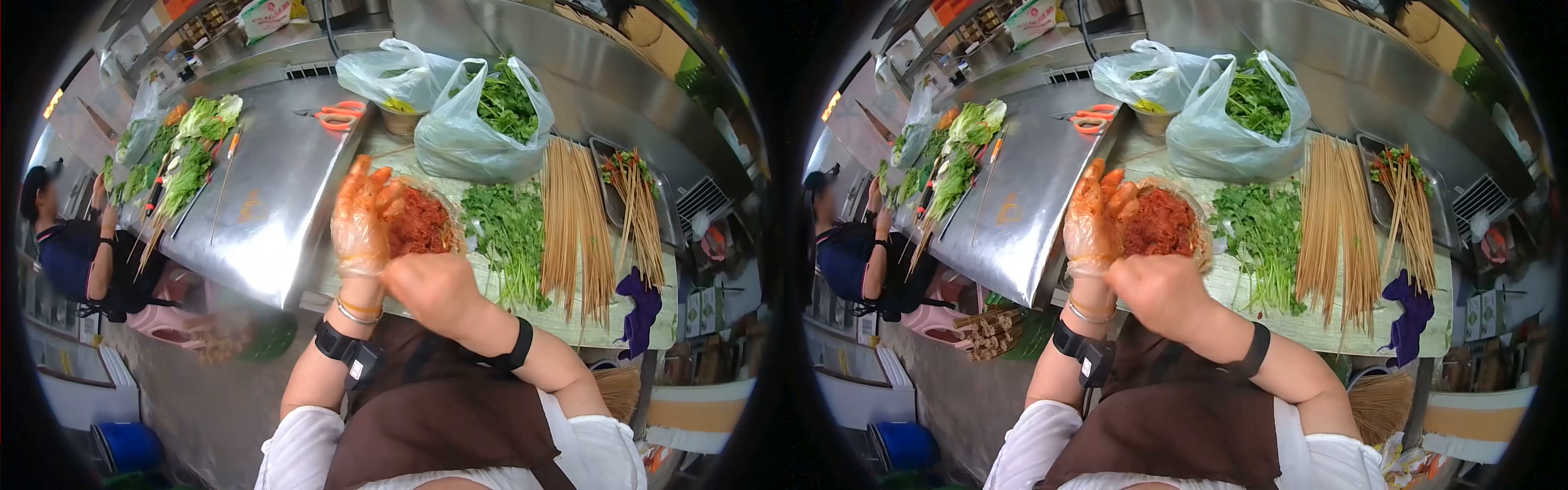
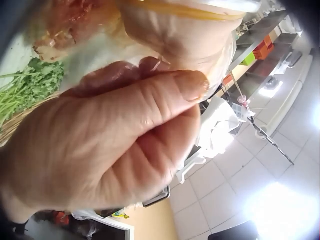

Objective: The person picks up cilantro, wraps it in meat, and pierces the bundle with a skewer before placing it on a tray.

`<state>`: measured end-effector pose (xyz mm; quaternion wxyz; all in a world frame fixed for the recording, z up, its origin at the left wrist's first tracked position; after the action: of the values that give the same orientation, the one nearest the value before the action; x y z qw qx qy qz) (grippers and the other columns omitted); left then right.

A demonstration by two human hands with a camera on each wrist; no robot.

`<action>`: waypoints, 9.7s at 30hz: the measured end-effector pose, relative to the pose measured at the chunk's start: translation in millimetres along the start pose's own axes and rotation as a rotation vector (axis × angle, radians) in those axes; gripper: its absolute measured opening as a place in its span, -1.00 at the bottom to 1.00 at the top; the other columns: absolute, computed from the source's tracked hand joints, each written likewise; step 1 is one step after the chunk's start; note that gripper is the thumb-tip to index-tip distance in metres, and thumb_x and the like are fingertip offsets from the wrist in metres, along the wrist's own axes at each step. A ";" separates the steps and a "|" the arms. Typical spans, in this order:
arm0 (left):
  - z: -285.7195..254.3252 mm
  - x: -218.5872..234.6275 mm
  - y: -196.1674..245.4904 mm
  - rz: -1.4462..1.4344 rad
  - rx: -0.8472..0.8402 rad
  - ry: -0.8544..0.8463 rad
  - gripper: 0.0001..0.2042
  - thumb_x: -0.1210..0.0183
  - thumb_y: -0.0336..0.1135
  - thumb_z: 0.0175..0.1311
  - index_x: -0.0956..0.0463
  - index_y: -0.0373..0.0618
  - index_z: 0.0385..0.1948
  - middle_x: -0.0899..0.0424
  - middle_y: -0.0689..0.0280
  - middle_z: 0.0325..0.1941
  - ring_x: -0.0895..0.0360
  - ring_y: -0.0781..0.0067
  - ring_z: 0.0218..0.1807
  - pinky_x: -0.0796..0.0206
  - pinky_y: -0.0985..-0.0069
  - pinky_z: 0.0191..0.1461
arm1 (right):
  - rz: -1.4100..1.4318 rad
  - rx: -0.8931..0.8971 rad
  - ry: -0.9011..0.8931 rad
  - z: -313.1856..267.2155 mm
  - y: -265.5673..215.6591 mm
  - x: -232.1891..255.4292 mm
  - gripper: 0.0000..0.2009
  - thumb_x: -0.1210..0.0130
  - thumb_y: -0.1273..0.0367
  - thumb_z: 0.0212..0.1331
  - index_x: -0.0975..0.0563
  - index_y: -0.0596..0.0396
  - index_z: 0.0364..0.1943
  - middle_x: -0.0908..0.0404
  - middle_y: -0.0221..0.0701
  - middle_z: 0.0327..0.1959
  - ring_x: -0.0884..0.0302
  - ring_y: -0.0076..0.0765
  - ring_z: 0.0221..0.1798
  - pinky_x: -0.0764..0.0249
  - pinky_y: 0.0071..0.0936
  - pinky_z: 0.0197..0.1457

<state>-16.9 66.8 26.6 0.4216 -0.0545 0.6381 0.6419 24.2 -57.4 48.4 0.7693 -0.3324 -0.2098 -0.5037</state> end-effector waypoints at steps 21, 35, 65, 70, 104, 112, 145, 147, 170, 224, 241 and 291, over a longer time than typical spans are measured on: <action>-20.2 -20.2 -4.5 -0.610 0.674 -0.335 -0.68 0.14 -0.29 0.37 -0.24 -0.22 0.08 -0.37 0.27 0.02 -0.29 0.50 0.06 -0.12 0.48 0.18 | 0.619 -0.282 0.136 -48.6 30.7 -87.3 -0.81 -0.02 0.24 0.05 -0.48 0.06 -0.45 -0.54 -0.23 -0.59 -0.54 -0.05 -0.48 -0.43 -0.20 -0.45; 0.2 44.1 4.8 0.104 -0.134 0.139 -0.59 0.01 -0.27 0.35 -0.26 -0.32 0.15 -0.45 -0.02 0.08 -0.47 0.16 0.07 -0.37 0.34 0.10 | 0.397 0.038 -0.300 -59.7 6.8 -52.3 -0.80 -0.07 0.25 0.13 -0.43 0.01 -0.55 -0.46 -0.39 -0.66 -0.49 -0.20 -0.59 -0.39 -0.30 -0.55; -16.1 63.3 -33.0 0.419 -0.045 0.180 -0.66 -0.02 -0.54 0.25 -0.37 -0.30 0.09 -0.59 0.19 -0.11 -0.52 0.57 -0.30 -0.43 0.67 -0.21 | -0.266 -0.758 -0.445 -106.8 176.0 2.6 -0.83 -0.20 0.30 0.01 -0.55 0.13 -0.50 -0.56 -0.35 -0.60 -0.51 -0.37 -0.57 -0.40 -0.47 -0.48; -17.3 65.0 -32.3 0.423 -0.045 0.161 -0.67 -0.01 -0.53 0.28 -0.38 -0.30 0.08 -0.59 0.20 -0.11 -0.53 0.57 -0.30 -0.43 0.66 -0.20 | 0.697 -1.185 -0.145 -111.2 184.3 32.8 -0.90 -0.01 0.32 0.25 -0.45 0.01 -0.28 -0.59 -0.42 -0.51 -0.46 -0.68 -0.59 -0.30 -0.75 -0.60; -18.6 71.0 -30.9 0.287 -0.083 0.206 -0.76 -0.06 -0.51 0.28 -0.42 -0.29 -0.02 -0.60 0.20 -0.24 -0.52 0.52 -0.36 -0.42 0.58 -0.26 | 0.579 -1.206 -0.244 -108.9 192.4 54.6 -0.76 0.01 0.38 0.26 -0.49 0.26 -0.10 -0.60 -0.43 -0.41 -0.47 -0.66 -0.46 -0.42 -0.70 -0.36; -17.8 69.0 -32.6 0.360 -0.097 0.163 -0.71 -0.05 -0.47 0.29 -0.41 -0.29 0.03 -0.60 0.21 -0.12 -0.51 0.60 -0.31 -0.40 0.68 -0.24 | 0.967 -1.248 -0.079 -120.8 195.9 43.6 -0.76 0.01 0.39 0.27 -0.45 0.22 -0.04 -0.62 -0.36 -0.30 -0.52 -0.60 -0.38 -0.49 -0.66 -0.25; -45.3 -34.8 -55.6 0.797 0.244 -0.747 -0.83 -0.29 -0.47 0.01 -0.54 -0.31 -0.38 -0.58 0.35 -0.48 -0.46 0.64 -0.47 -0.35 0.61 -0.41 | 0.914 -0.774 -0.316 -27.7 100.8 72.5 -0.84 -0.12 0.59 0.01 -0.55 0.16 -0.28 -0.56 -0.51 -0.32 -0.42 -0.77 -0.40 -0.34 -0.83 -0.35; -46.5 -37.9 -51.7 0.876 0.129 -0.702 -0.90 -0.25 -0.50 0.04 -0.54 -0.29 -0.43 -0.57 0.36 -0.50 -0.47 0.64 -0.48 -0.34 0.62 -0.42 | 0.850 -0.726 -0.249 -28.5 98.3 69.9 -0.85 -0.13 0.58 -0.01 -0.55 0.15 -0.31 -0.56 -0.52 -0.34 -0.43 -0.75 -0.38 -0.36 -0.79 -0.34; -50.2 0.5 -64.0 -0.336 0.723 -0.122 -0.85 -0.10 -0.50 0.21 -0.46 -0.23 -0.19 -0.55 0.20 -0.24 -0.50 0.47 -0.41 -0.41 0.63 -0.37 | 0.414 -0.513 -0.070 -49.7 95.9 41.1 -0.58 -0.27 0.49 -0.17 -0.49 0.16 -0.09 -0.46 -0.35 -0.21 -0.47 -0.43 -0.28 -0.41 -0.49 -0.20; 20.5 75.4 -1.0 0.802 0.576 -0.124 -0.81 -0.12 -0.23 0.25 -0.50 -0.16 -0.41 -0.52 0.37 -0.51 -0.38 0.66 -0.59 -0.23 0.72 -0.55 | 1.144 -0.984 0.087 -152.7 116.3 -9.1 -0.90 -0.14 0.65 0.02 -0.52 0.28 -0.37 -0.46 -0.40 -0.31 -0.51 -0.54 -0.28 -0.46 -0.64 -0.21; 3.9 60.0 2.3 1.819 -0.271 -0.303 -0.87 -0.19 -0.51 -0.09 -0.60 -0.17 -0.44 -0.53 0.13 -0.35 -0.50 0.09 -0.25 -0.36 0.36 -0.17 | 1.146 -0.976 0.084 -156.1 116.5 -10.3 -0.90 -0.14 0.64 0.04 -0.52 0.27 -0.35 -0.44 -0.42 -0.30 -0.50 -0.57 -0.27 -0.45 -0.67 -0.20; -60.3 25.5 -22.5 0.261 0.548 -0.153 -0.79 -0.11 -0.52 0.20 -0.46 -0.32 -0.13 -0.58 0.20 -0.18 -0.57 0.36 -0.15 -0.51 0.35 -0.08 | 0.613 -0.417 -0.146 -17.3 78.4 19.1 -0.89 -0.26 0.50 -0.12 -0.56 0.15 -0.48 -0.55 -0.39 -0.37 -0.52 -0.38 -0.29 -0.41 -0.51 -0.21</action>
<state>-47.6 22.8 -17.1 0.3816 0.1918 0.7554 0.4970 103.4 -60.7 25.5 0.7831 -0.5644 -0.0477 -0.2568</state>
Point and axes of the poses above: each hand's wrist, its own z-axis towards the middle knuckle, its own x-axis out of the back of the hand, y = z × x, the point moved 3 cm from there along z, towards the middle knuckle
